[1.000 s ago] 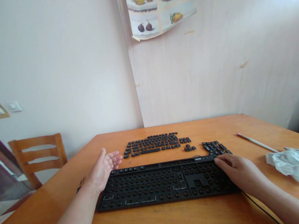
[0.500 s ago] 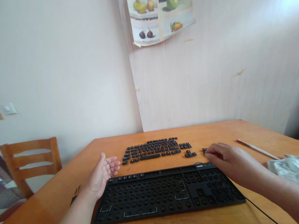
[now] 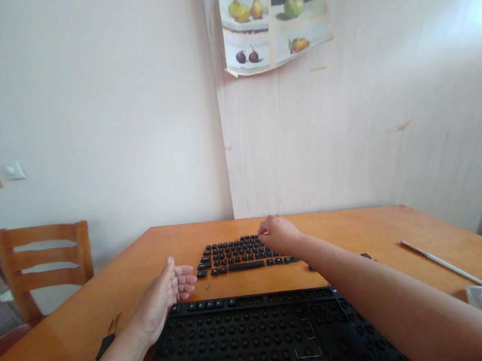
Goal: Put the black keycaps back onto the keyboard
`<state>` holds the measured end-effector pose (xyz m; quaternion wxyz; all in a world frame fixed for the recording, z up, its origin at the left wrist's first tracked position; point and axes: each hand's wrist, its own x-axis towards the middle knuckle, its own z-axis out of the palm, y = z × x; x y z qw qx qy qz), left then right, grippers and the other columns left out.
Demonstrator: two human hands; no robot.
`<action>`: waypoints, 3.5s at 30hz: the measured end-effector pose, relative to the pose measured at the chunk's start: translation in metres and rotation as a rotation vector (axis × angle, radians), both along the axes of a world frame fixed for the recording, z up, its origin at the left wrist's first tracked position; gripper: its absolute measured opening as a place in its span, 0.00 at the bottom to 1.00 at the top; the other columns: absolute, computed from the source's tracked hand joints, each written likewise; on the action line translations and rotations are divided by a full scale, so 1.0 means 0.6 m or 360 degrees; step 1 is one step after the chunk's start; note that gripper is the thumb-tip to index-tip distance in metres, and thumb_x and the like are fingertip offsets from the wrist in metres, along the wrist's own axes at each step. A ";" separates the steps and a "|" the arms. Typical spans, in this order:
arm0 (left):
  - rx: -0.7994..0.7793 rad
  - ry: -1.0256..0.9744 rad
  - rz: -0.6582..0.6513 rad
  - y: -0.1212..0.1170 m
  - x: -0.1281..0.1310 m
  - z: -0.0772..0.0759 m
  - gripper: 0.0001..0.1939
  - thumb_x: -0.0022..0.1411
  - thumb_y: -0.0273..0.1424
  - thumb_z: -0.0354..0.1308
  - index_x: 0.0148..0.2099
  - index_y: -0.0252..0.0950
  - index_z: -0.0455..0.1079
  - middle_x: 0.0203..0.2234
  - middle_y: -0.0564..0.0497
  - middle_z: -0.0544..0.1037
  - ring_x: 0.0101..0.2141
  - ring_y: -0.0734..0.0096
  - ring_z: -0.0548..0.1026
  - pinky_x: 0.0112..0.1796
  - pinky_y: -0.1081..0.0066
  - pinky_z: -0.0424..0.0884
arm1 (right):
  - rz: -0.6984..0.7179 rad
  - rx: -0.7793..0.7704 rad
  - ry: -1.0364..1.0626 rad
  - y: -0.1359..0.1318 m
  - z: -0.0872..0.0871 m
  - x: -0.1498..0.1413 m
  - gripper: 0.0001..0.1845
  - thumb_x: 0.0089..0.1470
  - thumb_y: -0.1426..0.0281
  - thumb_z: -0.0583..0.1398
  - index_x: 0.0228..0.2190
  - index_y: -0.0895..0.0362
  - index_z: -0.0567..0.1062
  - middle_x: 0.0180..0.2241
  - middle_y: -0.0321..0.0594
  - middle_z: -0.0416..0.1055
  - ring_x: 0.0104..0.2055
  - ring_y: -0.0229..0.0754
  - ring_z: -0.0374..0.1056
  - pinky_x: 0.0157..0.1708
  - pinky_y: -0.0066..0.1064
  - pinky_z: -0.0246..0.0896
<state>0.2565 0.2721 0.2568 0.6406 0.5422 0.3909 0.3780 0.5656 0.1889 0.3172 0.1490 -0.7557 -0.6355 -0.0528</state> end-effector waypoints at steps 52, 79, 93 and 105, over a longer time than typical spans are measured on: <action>-0.0050 -0.0019 0.0075 -0.007 0.007 0.001 0.35 0.58 0.60 0.49 0.43 0.30 0.73 0.29 0.44 0.78 0.26 0.69 0.74 0.28 0.71 0.67 | -0.0038 -0.0360 -0.0096 0.192 -0.048 -0.002 0.10 0.47 0.63 0.64 0.34 0.46 0.83 0.41 0.41 0.77 0.51 0.54 0.61 0.51 0.46 0.54; 0.0016 0.0045 0.0020 -0.003 0.008 0.002 0.39 0.57 0.62 0.46 0.44 0.29 0.71 0.30 0.44 0.77 0.28 0.69 0.74 0.29 0.71 0.68 | 0.0285 0.0036 0.0932 0.057 -0.010 -0.033 0.09 0.51 0.64 0.63 0.31 0.56 0.80 0.34 0.41 0.78 0.35 0.40 0.70 0.37 0.31 0.65; 0.0078 0.0044 0.0007 -0.003 0.009 0.001 0.38 0.57 0.62 0.47 0.43 0.29 0.71 0.30 0.43 0.78 0.28 0.68 0.75 0.29 0.70 0.69 | 0.0556 0.0063 0.0627 -0.083 -0.013 -0.080 0.07 0.53 0.66 0.62 0.32 0.54 0.81 0.35 0.39 0.77 0.39 0.41 0.71 0.41 0.34 0.63; 0.0089 0.0036 -0.0012 0.008 0.012 -0.009 0.40 0.56 0.64 0.44 0.43 0.29 0.72 0.29 0.43 0.78 0.27 0.69 0.74 0.28 0.71 0.68 | 0.0635 0.0028 0.0380 -0.120 -0.025 -0.129 0.07 0.54 0.69 0.61 0.31 0.54 0.82 0.31 0.38 0.77 0.36 0.40 0.71 0.40 0.32 0.63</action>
